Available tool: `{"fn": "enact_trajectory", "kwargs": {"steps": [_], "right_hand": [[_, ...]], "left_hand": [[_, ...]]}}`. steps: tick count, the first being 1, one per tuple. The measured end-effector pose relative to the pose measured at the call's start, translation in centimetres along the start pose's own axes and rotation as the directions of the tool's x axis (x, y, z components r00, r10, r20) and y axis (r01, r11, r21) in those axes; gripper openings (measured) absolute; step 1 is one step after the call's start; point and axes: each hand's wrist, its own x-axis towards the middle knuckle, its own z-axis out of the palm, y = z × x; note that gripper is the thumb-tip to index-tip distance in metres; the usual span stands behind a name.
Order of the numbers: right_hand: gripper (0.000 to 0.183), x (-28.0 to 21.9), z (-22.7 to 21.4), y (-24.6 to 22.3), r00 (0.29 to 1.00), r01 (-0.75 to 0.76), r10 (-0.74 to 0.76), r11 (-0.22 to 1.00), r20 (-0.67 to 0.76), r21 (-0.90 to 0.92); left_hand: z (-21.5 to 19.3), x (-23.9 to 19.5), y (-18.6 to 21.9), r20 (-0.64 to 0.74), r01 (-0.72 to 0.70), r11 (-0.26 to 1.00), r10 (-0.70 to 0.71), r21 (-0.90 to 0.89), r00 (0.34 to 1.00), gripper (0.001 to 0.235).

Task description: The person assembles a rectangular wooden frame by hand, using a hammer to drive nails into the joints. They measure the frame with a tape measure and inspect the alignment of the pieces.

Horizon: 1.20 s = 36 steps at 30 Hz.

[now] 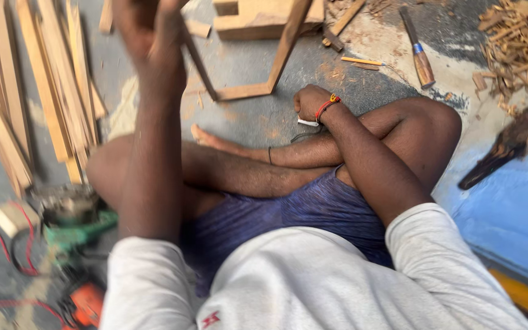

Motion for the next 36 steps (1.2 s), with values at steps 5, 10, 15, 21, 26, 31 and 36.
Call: {"fn": "enact_trajectory", "kwargs": {"steps": [5, 10, 15, 21, 26, 31, 36], "right_hand": [[0.021, -0.8, -2.6, 3.0, 0.988, 0.035, -0.033, 0.999, -0.149, 0.007], [0.024, -0.2, -8.7, 13.6, 0.929, -0.082, 0.089, 0.996, -0.359, 0.035], [0.012, -4.3, -12.0, 23.5, 0.779, -0.245, 0.143, 0.966, -0.611, -0.086], [0.021, -6.7, -10.0, 26.9, 0.525, -0.132, 0.308, 0.951, -0.794, 0.281], [0.016, -5.7, -10.7, 26.7, 0.508, -0.084, 0.177, 0.984, -0.843, 0.156], [0.034, -2.0, -10.2, 22.1, 0.576, 0.082, -0.093, 0.995, -0.812, -0.056], [0.053, 4.9, -10.1, 16.1, 0.656, 0.019, -0.383, 0.87, -0.65, -0.493]], "left_hand": [[-2.0, 0.3, 1.3, -0.049, 0.209, 0.906, -0.244, -0.368, 0.969, 0.045], [-3.2, -0.2, 0.9, -0.051, 0.238, 0.903, -0.273, -0.357, 0.961, 0.061], [-3.1, 0.1, -0.7, 0.017, 0.231, 0.917, -0.239, -0.325, 0.971, 0.073], [-3.2, -0.3, -1.3, 0.129, 0.297, 0.892, -0.268, -0.342, 0.955, 0.08], [-3.0, -0.2, -0.9, 0.154, 0.314, 0.9, -0.279, -0.303, 0.948, 0.081], [-2.6, 0.0, -1.0, 0.109, 0.29, 0.927, -0.271, -0.238, 0.956, 0.079], [-2.4, -0.5, -1.9, 0.095, 0.316, 0.912, -0.301, -0.26, 0.949, 0.057]]}}
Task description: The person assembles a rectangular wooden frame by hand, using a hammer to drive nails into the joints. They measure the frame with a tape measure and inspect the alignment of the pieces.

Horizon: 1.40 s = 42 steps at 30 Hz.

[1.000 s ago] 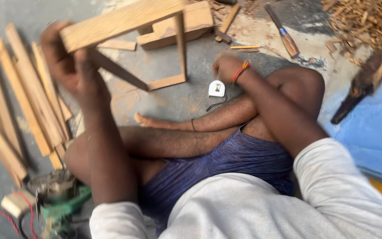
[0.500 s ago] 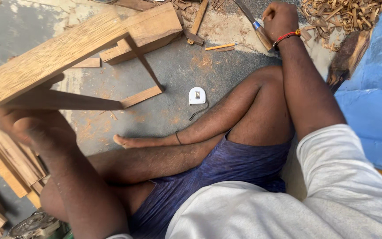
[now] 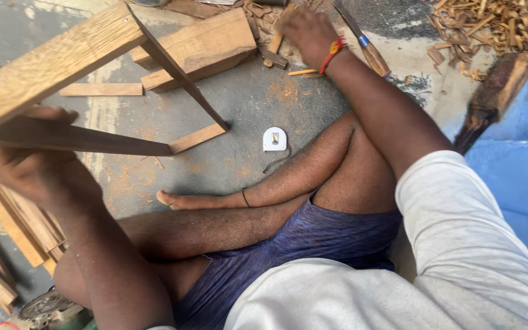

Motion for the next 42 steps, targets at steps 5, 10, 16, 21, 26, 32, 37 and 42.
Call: {"fn": "enact_trajectory", "kwargs": {"steps": [5, 10, 16, 21, 26, 32, 37, 42], "right_hand": [[0.034, 0.0, 1.0, -1.4, 0.973, -0.067, 0.057, 0.997, 0.224, 0.036], [0.019, -0.9, -0.3, -0.1, 0.974, -0.087, 0.06, 0.989, 0.217, 0.117], [0.019, -1.8, -3.4, 1.7, 0.969, -0.137, 0.202, 0.918, -0.143, 0.371], [0.022, -4.3, -8.1, 1.7, 0.794, -0.203, 0.599, 0.095, 0.107, 0.975], [0.016, -5.7, -15.3, -2.9, 0.819, -0.09, 0.57, 0.006, 0.07, 0.996], [0.04, -2.1, -20.6, -13.9, 0.933, -0.003, 0.337, -0.338, 0.124, 0.941], [0.06, 0.7, -20.1, -19.2, 0.976, 0.036, 0.219, -0.171, 0.002, 0.985], [0.057, 1.8, -18.4, -20.7, 0.969, 0.116, 0.199, 0.154, -0.146, 0.981]], "left_hand": [[-0.4, -1.6, -1.0, -0.036, 0.058, 0.998, -0.059, -0.028, 0.998, 0.042], [-0.9, -2.6, -0.8, -0.054, 0.109, 0.978, -0.12, -0.18, 0.991, 0.036], [-0.5, -3.4, -1.1, -0.116, 0.12, 0.951, -0.159, -0.284, 0.98, 0.038], [0.3, -3.5, -1.4, -0.138, 0.107, 0.968, -0.141, -0.229, 0.98, 0.042], [-0.1, -3.2, -1.3, -0.092, 0.046, 0.99, -0.058, -0.134, 0.994, 0.045], [0.2, -2.9, -0.7, -0.086, -0.013, 1.0, 0.012, -0.006, 0.996, 0.059], [1.0, -3.0, 0.2, -0.085, -0.044, 0.995, 0.052, 0.088, 0.995, 0.061], [1.5, -4.0, 1.2, -0.148, -0.073, 0.968, 0.111, 0.241, 0.983, 0.05]]}}
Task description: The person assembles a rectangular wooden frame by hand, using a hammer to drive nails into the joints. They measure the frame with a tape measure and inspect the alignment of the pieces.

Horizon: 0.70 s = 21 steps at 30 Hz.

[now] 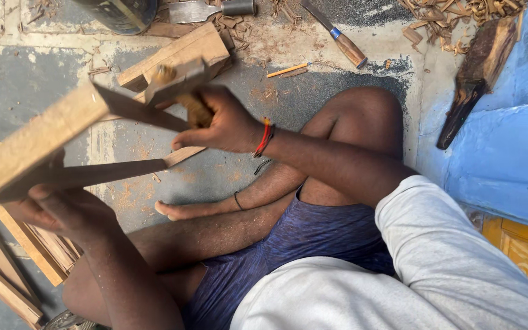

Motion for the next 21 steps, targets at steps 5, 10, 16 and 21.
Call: {"fn": "enact_trajectory", "kwargs": {"steps": [5, 10, 16, 21], "right_hand": [[0.056, 0.0, 1.3, 0.3, 0.997, 0.07, -0.071, 0.997, -0.028, -0.015], [0.059, 0.5, 0.9, 0.5, 0.967, 0.221, -0.226, 0.974, -0.116, -0.049], [0.056, 1.1, 0.5, 0.0, 0.977, 0.2, -0.193, 0.977, -0.087, 0.076], [0.051, 1.1, -0.4, -0.8, 0.991, 0.131, -0.129, 0.99, -0.04, 0.045]], "left_hand": [[1.3, -4.2, 2.7, -0.017, -0.144, 0.958, 0.153, 0.248, 0.988, 0.042], [7.4, -10.8, 3.9, 0.414, -0.18, 0.975, 0.112, 0.131, 0.903, 0.04], [20.3, -15.2, -1.4, 0.858, -0.137, 0.903, -0.326, 0.406, 0.397, 0.022], [34.1, -11.9, -7.3, 0.833, -0.147, 0.956, -0.139, 0.254, 0.535, 0.011]]}}
